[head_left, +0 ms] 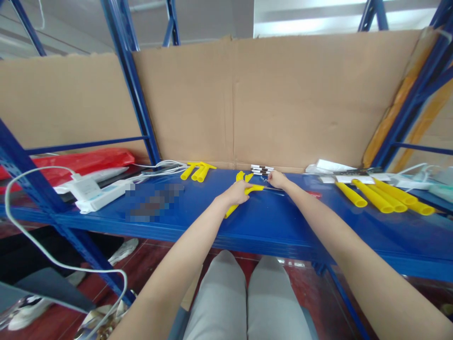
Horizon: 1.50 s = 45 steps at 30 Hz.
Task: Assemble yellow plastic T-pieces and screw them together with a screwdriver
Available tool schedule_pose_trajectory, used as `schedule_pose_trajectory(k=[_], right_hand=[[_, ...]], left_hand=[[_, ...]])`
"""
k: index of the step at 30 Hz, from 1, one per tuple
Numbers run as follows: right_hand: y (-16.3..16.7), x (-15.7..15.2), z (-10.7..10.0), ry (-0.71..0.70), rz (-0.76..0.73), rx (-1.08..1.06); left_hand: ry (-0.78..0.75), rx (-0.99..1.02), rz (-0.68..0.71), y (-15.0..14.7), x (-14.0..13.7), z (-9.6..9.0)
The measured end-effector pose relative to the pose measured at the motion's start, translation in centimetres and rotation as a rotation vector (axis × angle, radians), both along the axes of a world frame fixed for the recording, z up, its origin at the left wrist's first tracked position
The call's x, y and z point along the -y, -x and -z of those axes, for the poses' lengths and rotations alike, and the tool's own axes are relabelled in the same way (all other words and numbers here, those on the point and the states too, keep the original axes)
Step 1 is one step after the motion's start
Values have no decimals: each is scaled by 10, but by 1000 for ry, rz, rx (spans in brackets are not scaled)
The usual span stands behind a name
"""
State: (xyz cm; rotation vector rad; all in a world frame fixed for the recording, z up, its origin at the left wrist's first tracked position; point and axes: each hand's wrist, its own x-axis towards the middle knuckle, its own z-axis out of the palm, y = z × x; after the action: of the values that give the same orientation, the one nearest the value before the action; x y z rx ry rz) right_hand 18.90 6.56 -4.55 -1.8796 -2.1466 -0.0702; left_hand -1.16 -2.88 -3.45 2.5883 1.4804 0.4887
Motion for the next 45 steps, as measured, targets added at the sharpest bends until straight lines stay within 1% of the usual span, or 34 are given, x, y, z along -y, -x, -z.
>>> schedule_pose_trajectory(k=[8,15,19,24,27,34,38,40,42,43,45], right_hand=[[-3,1,0,4,-45,-47],[0,3,3,-22,-39,-68],[0,3,3,-13,-28,-74],[-4,-4,4,-1,-2,-82],[-7,-9,7,-1,11,-94],[-13,-11,11,-21,-45,-157],[-10,-5,1,-38,-112,-217],[-6,2,-7,-27,-217,-286],[-2,11,-15,16,-377,-402],[0,17,-18,49,-442,-448],[2,29,-23,134,-520,-492]], left_hand=[[-19,25,18,1,-3,3],[-30,46,50,2,-6,5],[-28,35,46,2,-5,4],[-2,9,15,0,-1,1],[8,-2,18,0,0,0],[6,-21,17,0,0,0],[-11,-41,63,0,0,1],[-41,-51,104,-1,-1,2],[-93,-67,144,-3,-2,5],[-123,-78,160,-4,-3,7],[-179,-97,184,-6,-4,11]])
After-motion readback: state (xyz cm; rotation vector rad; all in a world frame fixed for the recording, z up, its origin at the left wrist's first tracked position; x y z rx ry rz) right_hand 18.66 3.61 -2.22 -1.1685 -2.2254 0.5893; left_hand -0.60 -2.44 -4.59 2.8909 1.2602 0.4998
